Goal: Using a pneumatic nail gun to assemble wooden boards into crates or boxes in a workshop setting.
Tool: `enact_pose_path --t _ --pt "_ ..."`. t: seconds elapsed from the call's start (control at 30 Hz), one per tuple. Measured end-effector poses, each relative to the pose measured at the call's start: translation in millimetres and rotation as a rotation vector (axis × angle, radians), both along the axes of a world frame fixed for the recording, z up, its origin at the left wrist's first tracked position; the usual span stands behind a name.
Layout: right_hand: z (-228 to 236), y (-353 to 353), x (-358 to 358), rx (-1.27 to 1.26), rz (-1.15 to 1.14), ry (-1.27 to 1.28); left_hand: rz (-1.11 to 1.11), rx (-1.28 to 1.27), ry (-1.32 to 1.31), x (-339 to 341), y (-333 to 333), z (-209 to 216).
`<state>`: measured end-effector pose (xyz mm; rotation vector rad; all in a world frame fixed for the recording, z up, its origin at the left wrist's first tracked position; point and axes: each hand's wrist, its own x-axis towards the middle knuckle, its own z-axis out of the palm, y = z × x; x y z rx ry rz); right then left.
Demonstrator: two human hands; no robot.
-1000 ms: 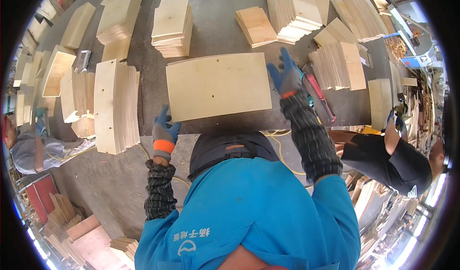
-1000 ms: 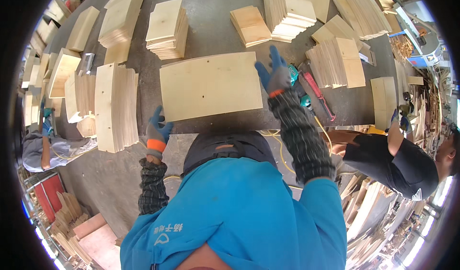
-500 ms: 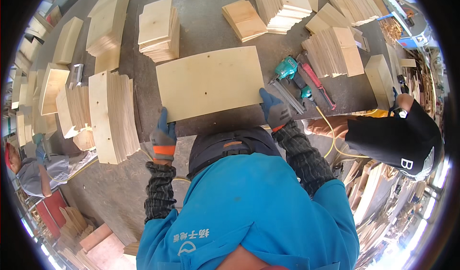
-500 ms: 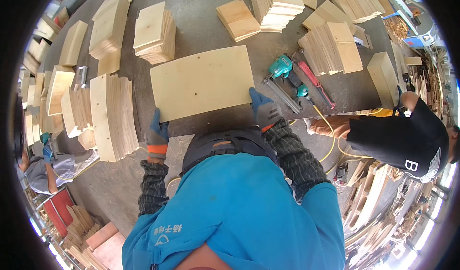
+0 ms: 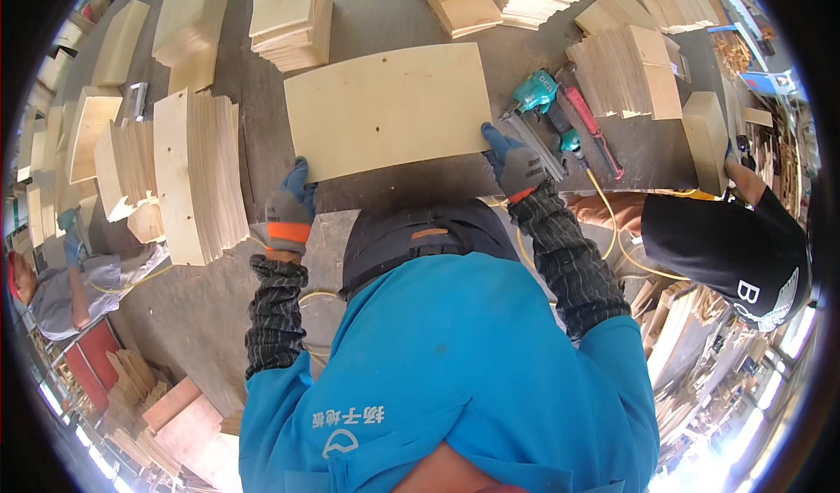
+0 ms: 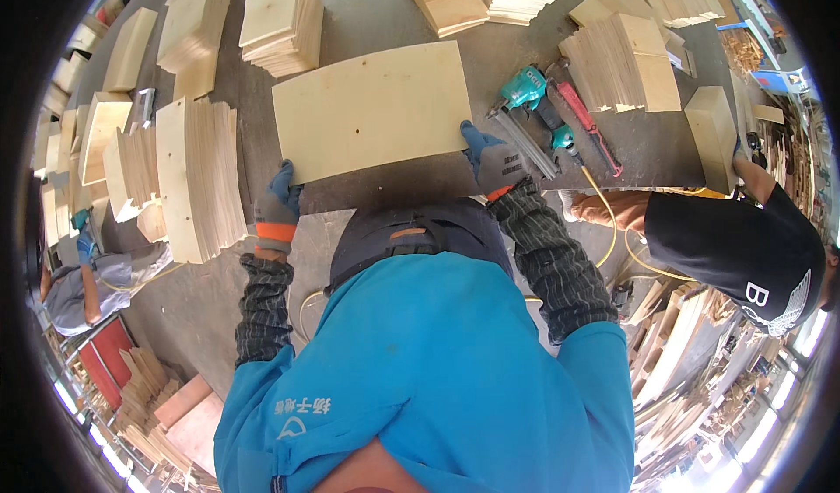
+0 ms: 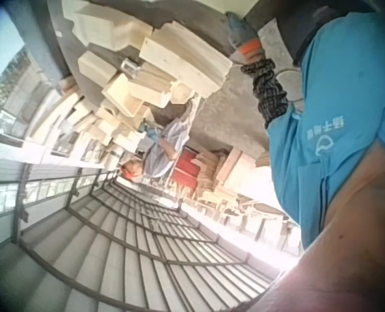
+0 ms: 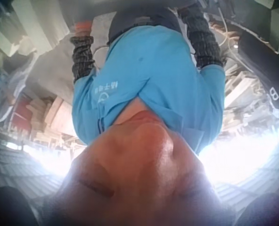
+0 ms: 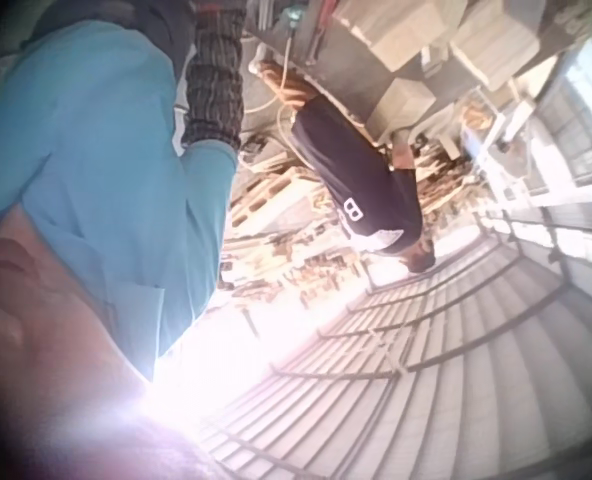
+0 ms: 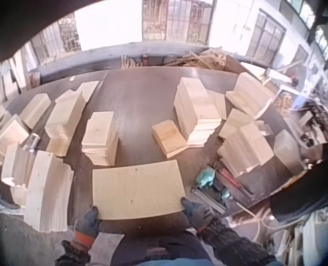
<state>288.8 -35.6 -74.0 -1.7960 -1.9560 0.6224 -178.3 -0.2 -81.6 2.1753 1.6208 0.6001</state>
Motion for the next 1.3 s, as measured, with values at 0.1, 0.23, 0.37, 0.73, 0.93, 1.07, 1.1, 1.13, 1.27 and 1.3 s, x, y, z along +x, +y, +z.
enact_pose_path --t 0.1,0.23,0.37,0.73,0.93,1.07,1.1,1.13,1.27,1.3 --pt "4 -1 -4 0.201 0.056 -0.102 -0.004 0.028 0.061 3 4 2" --pt "9 -2 -4 0.14 0.059 -0.107 0.043 -0.036 -0.03 3 6 7" --pt "9 -1 -3 0.108 0.067 -0.082 0.026 0.018 0.077 6 3 5" --pt "12 -1 -3 0.099 0.082 -0.12 0.03 -0.213 0.037 -5 24 109" --pt "9 1 0 0.178 0.095 -0.117 -0.409 0.153 0.033 138 32 84" --pt "10 0 6 -0.053 0.108 -0.118 -0.475 0.163 0.052 207 37 43" --pt "10 0 8 -0.049 0.114 -0.127 -0.473 0.136 0.095 213 39 36" --pt "10 -1 9 0.005 0.14 -0.113 -0.467 0.199 0.054 215 40 30" --pt "6 -8 50 -0.018 0.007 0.095 -0.455 0.212 0.025 212 37 16" --pt "7 -5 73 -0.09 -0.149 0.074 -0.447 0.215 0.026 211 37 14"
